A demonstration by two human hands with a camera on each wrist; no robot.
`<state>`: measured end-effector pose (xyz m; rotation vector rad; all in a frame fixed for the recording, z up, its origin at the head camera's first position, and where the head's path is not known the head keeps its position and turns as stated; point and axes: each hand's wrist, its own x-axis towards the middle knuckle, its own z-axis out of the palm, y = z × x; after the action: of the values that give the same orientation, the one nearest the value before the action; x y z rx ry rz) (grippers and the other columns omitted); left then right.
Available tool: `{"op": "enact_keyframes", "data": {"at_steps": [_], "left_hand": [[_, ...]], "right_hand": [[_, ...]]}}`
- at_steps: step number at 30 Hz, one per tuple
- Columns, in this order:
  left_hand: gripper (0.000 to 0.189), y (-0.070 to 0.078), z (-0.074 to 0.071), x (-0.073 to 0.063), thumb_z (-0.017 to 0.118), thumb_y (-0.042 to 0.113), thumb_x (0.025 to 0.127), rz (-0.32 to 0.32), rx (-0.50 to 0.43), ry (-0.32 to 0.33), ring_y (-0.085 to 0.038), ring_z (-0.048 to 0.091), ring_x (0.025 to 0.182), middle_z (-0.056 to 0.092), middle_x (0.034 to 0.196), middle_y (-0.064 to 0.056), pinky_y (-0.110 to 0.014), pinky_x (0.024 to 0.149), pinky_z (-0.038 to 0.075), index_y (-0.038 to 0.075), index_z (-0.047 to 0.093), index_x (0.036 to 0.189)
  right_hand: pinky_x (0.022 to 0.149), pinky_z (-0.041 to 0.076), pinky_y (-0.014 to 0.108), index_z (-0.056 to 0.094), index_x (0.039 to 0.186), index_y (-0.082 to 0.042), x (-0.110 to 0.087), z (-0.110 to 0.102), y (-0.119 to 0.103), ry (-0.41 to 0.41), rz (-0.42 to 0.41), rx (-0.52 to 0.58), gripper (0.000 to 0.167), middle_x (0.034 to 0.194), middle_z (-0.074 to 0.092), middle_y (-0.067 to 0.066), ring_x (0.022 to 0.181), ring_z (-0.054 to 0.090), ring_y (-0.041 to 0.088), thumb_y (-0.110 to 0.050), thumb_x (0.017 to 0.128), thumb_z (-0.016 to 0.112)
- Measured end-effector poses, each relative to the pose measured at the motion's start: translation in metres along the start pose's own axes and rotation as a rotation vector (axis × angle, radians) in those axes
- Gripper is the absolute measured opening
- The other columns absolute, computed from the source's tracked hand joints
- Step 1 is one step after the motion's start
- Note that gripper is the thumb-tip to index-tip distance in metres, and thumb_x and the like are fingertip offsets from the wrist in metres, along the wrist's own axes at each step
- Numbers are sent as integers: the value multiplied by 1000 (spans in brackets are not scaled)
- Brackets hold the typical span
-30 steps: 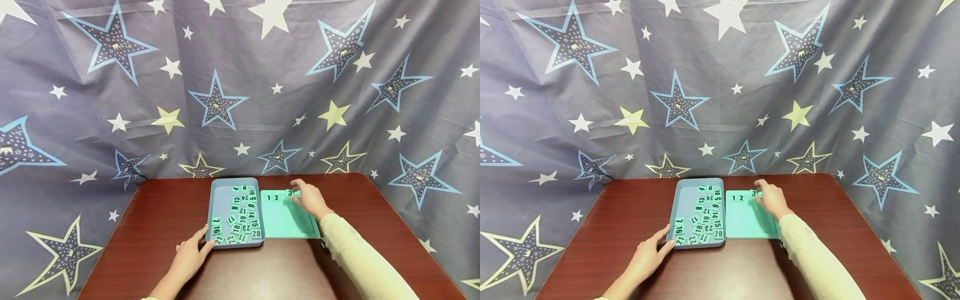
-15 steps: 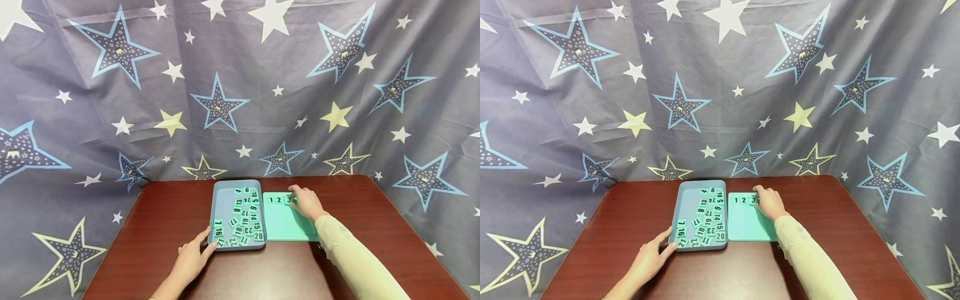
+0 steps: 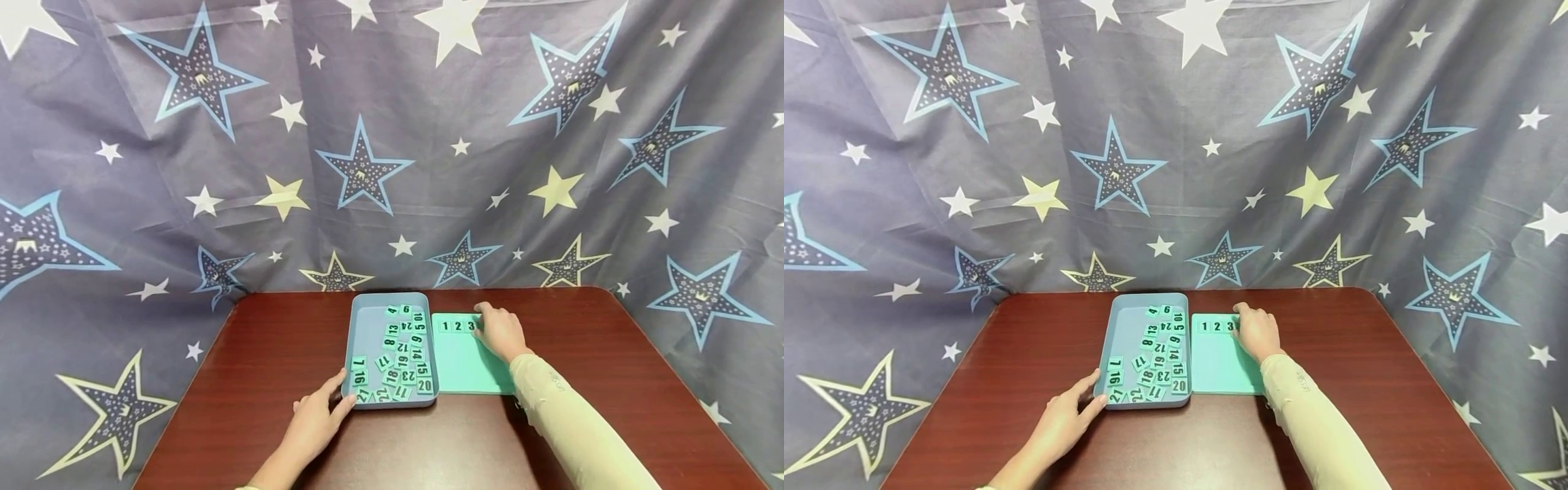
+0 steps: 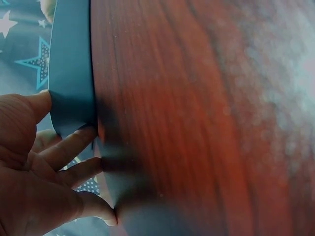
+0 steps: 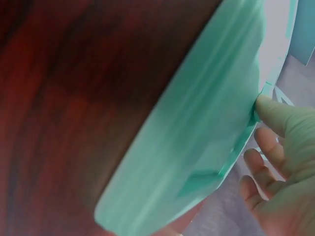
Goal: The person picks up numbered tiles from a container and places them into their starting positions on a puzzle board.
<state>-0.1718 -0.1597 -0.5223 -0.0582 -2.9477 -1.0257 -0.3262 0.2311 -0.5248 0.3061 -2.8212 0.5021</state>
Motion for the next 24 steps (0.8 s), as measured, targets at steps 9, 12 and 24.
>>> {"op": "enact_keyframes", "data": {"at_steps": [9,12,24], "left_hand": [[58,3,-1,0,70,42,104,5,3,-1,-57,63,128,68,145,-18,-88,108,29,19,58,155],[57,3,-1,0,70,41,104,3,-3,-2,-57,62,128,68,145,-18,-88,108,29,19,59,155],[57,3,-2,0,70,40,104,3,0,-3,-57,63,127,67,147,-18,-88,108,29,18,58,155]], "right_hand": [[91,55,56,66,130,-2,-5,-2,-5,-30,57,42,42,101,82,10,95,76,37,-11,93,81],[89,55,57,67,128,-1,-5,0,-6,-15,59,-3,40,98,82,10,92,75,39,-11,92,81],[88,57,59,69,122,2,-4,7,-11,-7,108,-89,34,99,78,21,92,72,46,-13,94,80]]}}
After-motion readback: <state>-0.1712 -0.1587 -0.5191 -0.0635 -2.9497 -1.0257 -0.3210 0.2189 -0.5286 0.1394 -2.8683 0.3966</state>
